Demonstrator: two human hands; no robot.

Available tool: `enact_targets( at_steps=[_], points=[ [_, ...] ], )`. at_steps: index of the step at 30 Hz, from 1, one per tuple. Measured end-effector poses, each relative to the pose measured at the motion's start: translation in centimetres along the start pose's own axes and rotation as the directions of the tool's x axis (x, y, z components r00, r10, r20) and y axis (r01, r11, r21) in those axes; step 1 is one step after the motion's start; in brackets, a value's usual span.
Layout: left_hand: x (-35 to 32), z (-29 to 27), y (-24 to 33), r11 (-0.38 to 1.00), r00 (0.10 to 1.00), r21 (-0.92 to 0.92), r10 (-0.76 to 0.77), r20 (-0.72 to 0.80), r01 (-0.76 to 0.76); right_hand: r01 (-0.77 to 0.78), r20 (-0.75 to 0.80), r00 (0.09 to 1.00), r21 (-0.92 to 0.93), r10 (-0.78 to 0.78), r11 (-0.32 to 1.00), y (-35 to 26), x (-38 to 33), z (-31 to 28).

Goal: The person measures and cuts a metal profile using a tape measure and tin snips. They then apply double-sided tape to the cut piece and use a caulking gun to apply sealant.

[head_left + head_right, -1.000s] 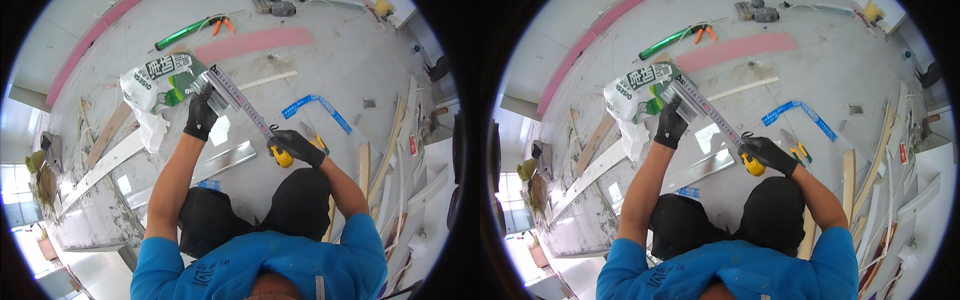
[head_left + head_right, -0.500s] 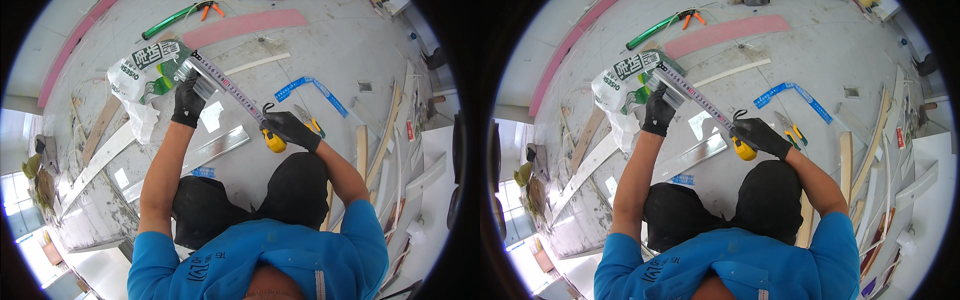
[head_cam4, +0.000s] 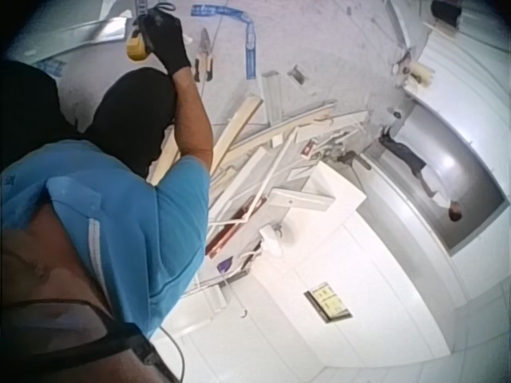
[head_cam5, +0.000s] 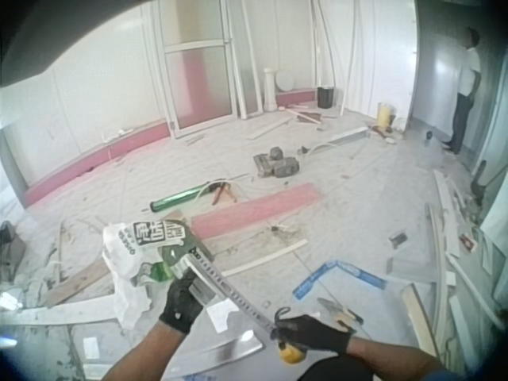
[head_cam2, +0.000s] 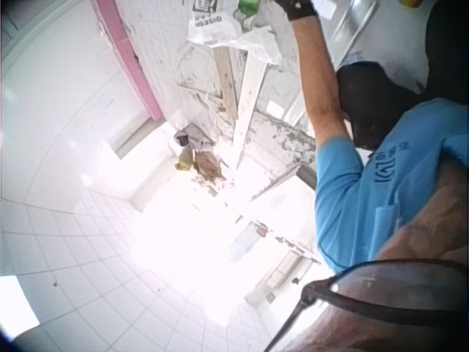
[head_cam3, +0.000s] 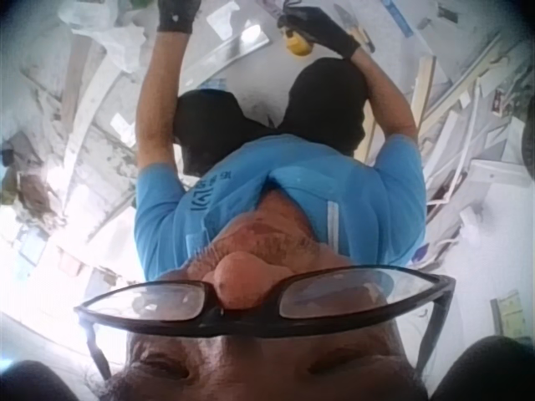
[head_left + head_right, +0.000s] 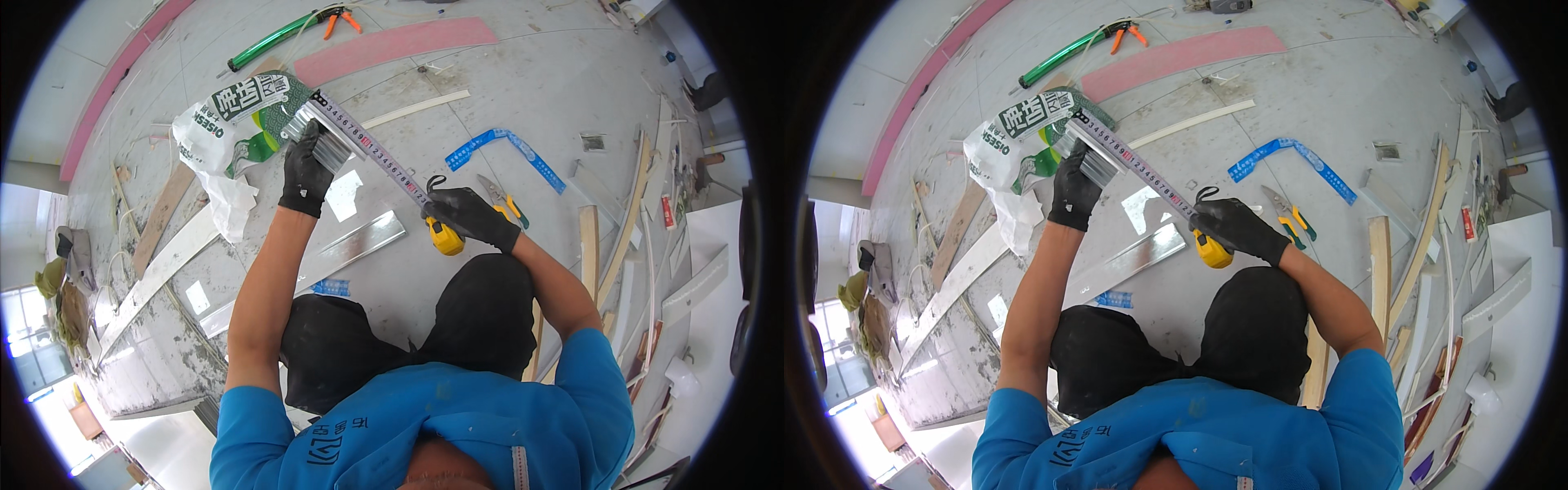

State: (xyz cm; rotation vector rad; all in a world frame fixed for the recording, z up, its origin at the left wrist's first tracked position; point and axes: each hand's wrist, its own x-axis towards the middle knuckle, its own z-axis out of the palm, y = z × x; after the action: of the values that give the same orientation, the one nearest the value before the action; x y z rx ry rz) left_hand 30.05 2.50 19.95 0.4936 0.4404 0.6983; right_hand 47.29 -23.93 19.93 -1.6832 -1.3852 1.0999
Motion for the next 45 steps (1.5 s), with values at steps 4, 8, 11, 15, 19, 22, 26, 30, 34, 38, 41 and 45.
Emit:
enact_targets(
  at_steps=[4,8,11,15,19,22,26,30,34,38,41,45],
  points=[
    [-0.3,-0.2,0.2,0.996,0.996,0.082,-0.037,0.085,0.03,-0.043,-0.041,0.998,0.154,0.05,0.987,-0.9,0.1,-0.1],
    [0.2,-1.3,-1.6,0.993,0.997,0.103,-0.068,0.035,0.064,-0.018,-0.133,0.988,0.416,0.081,0.909,-1.1,2.4,-1.0],
    [-0.5,-0.1,-3.4,0.971,0.997,0.237,0.041,-0.061,-0.026,0.009,-0.141,0.988,0.482,0.068,0.876,-4.2,4.1,-1.2],
    [-2.0,3.3,-3.5,0.963,0.99,0.263,0.086,-0.111,-0.054,0.112,-0.251,0.968,0.449,0.004,0.886,-5.0,5.0,-1.2],
    [-1.5,2.7,-3.7,0.948,0.99,0.312,0.102,-0.102,-0.066,0.258,-0.312,0.942,0.438,-0.124,0.861,-3.5,5.6,-0.2],
    [-2.7,5.3,-4.1,0.928,0.982,0.357,0.155,-0.107,-0.108,0.349,-0.424,0.879,0.266,-0.217,0.899,-5.0,5.6,-0.2],
    [-3.5,5.9,-3.1,0.824,0.996,0.565,-0.021,0.087,-0.032,0.228,-0.443,0.89,0.233,-0.106,0.946,-4.8,5.5,-1.1],
    [-3.7,7.3,-2.0,0.888,0.886,0.44,-0.095,0.453,-0.13,0.159,-0.384,0.923,0.293,-0.036,0.943,-5.5,4.4,-1.4],
    [-2.6,5.5,-2.3,0.852,0.869,0.489,-0.087,0.487,-0.189,0.18,-0.336,0.937,0.231,-0.095,0.956,-5.4,4.7,-0.8],
    [-2.1,4.5,-1.5,0.895,0.924,0.422,-0.029,0.381,-0.146,0.196,-0.418,0.906,0.281,-0.064,0.939,-4.3,4.7,-0.5],
    [-0.5,2.4,0.6,0.909,0.962,0.379,0.076,0.261,-0.174,0.071,-0.268,0.963,0.255,0.0,0.964,-3.1,3.0,-0.9],
    [-1.1,2.6,0.9,0.819,0.961,0.503,0.226,0.158,-0.275,-0.038,-0.121,0.99,0.308,0.078,0.951,-3.1,2.0,-0.2]
  ],
)
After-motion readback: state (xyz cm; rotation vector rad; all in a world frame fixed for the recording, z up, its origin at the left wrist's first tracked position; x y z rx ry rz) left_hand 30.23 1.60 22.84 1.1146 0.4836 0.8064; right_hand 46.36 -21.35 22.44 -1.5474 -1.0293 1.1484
